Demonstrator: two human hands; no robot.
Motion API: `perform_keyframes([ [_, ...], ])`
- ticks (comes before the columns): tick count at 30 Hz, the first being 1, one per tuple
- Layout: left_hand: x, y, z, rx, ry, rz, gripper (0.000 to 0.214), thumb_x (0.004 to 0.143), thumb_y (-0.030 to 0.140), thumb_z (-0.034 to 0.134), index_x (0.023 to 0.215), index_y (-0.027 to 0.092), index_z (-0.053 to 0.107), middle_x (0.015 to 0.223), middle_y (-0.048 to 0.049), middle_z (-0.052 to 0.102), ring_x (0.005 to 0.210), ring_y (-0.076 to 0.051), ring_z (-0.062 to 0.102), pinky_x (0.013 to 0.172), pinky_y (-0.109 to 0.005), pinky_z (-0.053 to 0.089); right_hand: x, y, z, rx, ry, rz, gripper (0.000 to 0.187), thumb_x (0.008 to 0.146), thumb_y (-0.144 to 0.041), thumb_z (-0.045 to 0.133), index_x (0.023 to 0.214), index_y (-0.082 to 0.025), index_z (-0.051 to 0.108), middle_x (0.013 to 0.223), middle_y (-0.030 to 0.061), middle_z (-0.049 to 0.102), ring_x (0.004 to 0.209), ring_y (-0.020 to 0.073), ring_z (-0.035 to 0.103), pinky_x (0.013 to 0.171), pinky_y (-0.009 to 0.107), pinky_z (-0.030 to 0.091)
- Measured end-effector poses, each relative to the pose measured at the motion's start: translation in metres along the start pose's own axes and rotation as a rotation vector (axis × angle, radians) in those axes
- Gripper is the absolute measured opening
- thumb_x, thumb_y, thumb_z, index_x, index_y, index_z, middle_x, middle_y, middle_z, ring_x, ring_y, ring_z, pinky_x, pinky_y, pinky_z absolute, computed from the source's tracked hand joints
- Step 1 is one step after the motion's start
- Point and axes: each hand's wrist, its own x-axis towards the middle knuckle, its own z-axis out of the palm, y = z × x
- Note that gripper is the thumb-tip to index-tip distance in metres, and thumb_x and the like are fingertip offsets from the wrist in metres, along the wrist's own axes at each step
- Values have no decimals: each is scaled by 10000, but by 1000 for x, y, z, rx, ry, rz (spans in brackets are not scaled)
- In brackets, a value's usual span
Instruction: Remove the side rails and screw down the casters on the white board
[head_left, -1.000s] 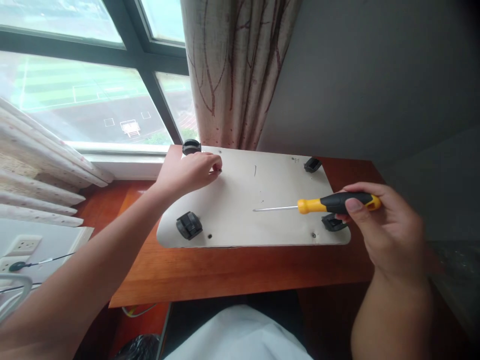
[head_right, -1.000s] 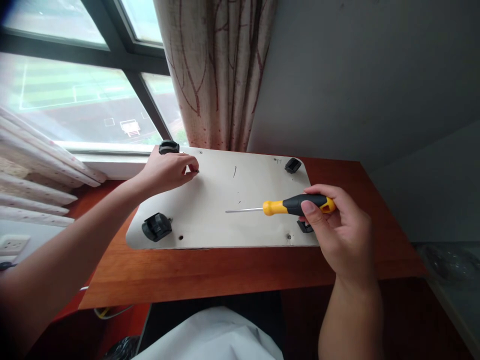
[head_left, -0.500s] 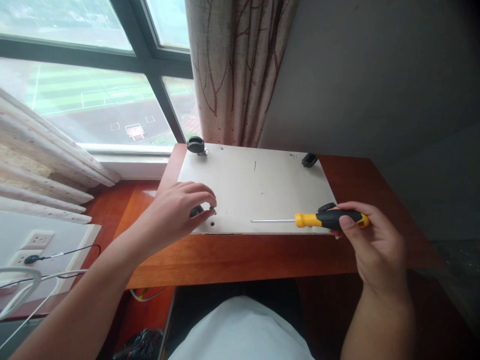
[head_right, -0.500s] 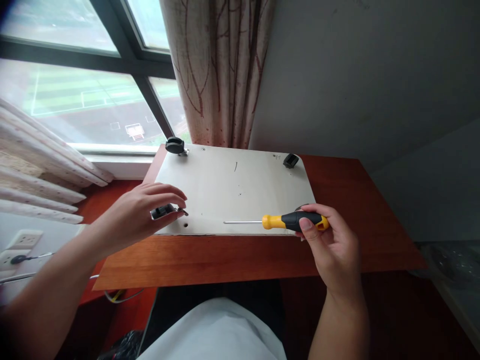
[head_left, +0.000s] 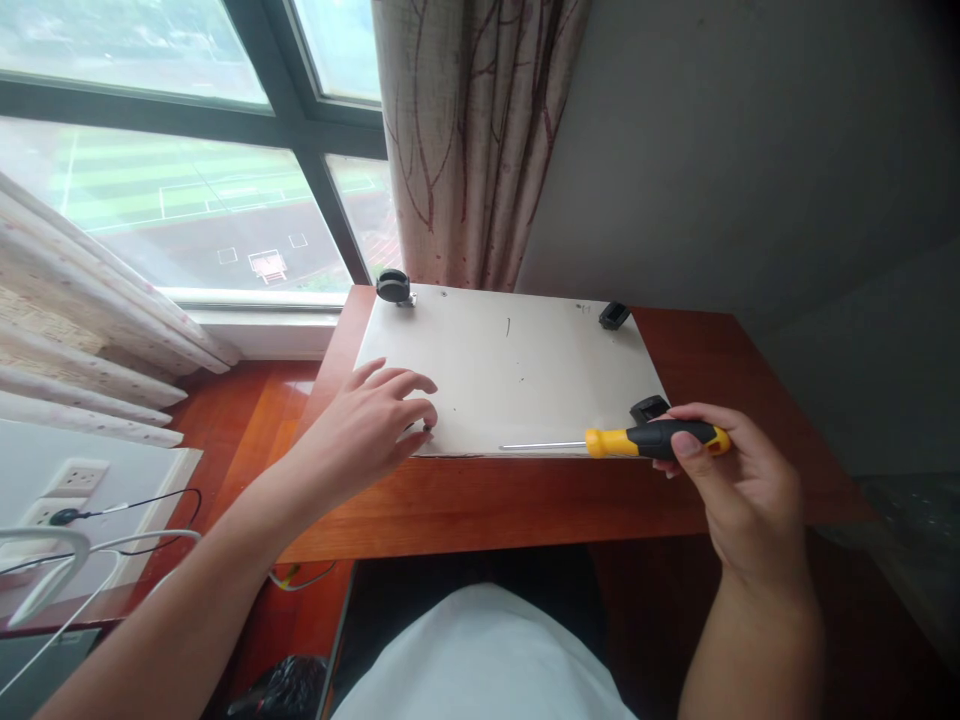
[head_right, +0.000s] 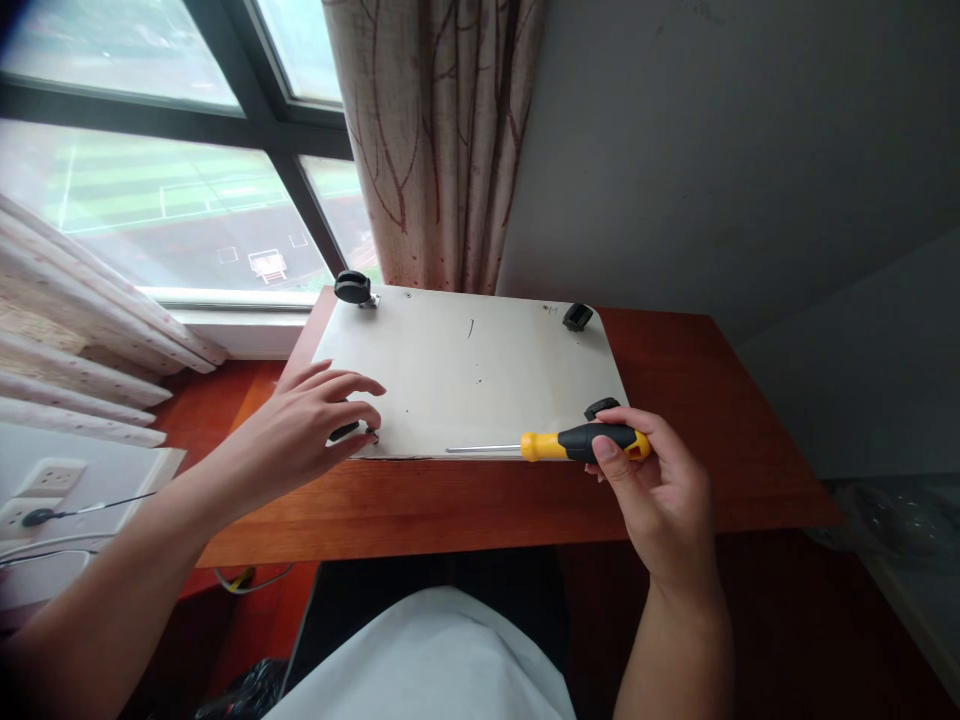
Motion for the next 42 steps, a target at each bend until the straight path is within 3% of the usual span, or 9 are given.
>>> perform_keyframes([
  [12, -3, -3, 3, -10, 9, -13, 129, 892, 332, 615, 925, 248, 708, 1245, -58, 653, 1163, -279, 604, 1153, -602, 287, 0, -2, 2, -10, 14, 13, 280, 818, -410, 743, 1029, -228, 709, 1004, 47, 680, 673, 133, 663, 575, 253, 600],
  [16, -12, -7, -7, -116, 135, -60, 223, 935, 388, 572, 1042, 241, 701, 1261, -66, 649, 1093, -244, 636, 1010, -451, 477, 0, 0, 4, -12, 8, 8, 282, 824, -401, 740, 1040, -223, 708, 989, 46, 685, 658, 126, 662, 574, 244, 595],
  [22, -37, -34, -2, -441, 533, -431, 208, 884, 384, 669, 949, 193, 719, 901, -15, 712, 777, -156, 631, 725, -275, 493, 6, -10, 14, -24, -53, -28, 269, 826, -389, 739, 1035, -224, 706, 979, 51, 692, 703, 150, 677, 584, 249, 602],
  [25, -44, -56, 15, -478, 606, -632, 296, 810, 452, 742, 896, 169, 736, 757, 13, 673, 667, -126, 549, 628, -250, 418, 14, -23, 26, -49, -113, -55, 262, 833, -380, 733, 1044, -228, 701, 1004, 59, 677, 783, 171, 684, 618, 265, 618],
  [30, -46, -88, 48, -324, 493, -793, 412, 854, 522, 622, 691, 145, 648, 555, 29, 477, 578, -109, 427, 574, -245, 317, 33, -47, 53, -102, -243, -161, 264, 855, -386, 712, 1060, -223, 682, 979, 43, 672, 790, 158, 670, 681, 289, 622],
  [33, -46, -97, 64, -467, 413, -723, 426, 794, 462, 653, 1098, 166, 684, 997, -61, 689, 797, -170, 602, 648, -239, 441, 43, -58, 67, -162, -293, -248, 264, 861, -384, 702, 1076, -233, 676, 1003, 34, 671, 858, 165, 668, 732, 293, 618],
  [36, -45, -97, 74, -693, 425, -655, 623, 766, 442, 672, 1327, 188, 581, 1241, -119, 646, 974, -216, 637, 729, -265, 506, 48, -67, 76, -176, -300, -331, 259, 862, -382, 700, 1079, -244, 676, 1012, 27, 667, 853, 158, 661, 727, 283, 608],
  [39, -45, -96, 76, -738, 398, -682, 362, 805, 450, 627, 1022, 172, 709, 883, -47, 703, 828, -201, 627, 685, -253, 466, 50, -73, 81, -194, -329, -389, 244, 869, -381, 693, 1069, -242, 676, 995, 26, 667, 805, 146, 647, 706, 271, 594],
  [42, -46, -99, 78, -677, 401, -772, 304, 814, 460, 606, 734, 173, 667, 661, -1, 602, 691, -169, 544, 598, -246, 385, 52, -77, 84, -238, -371, -423, 236, 876, -385, 685, 1062, -242, 674, 966, 28, 673, 774, 141, 630, 691, 266, 578],
])
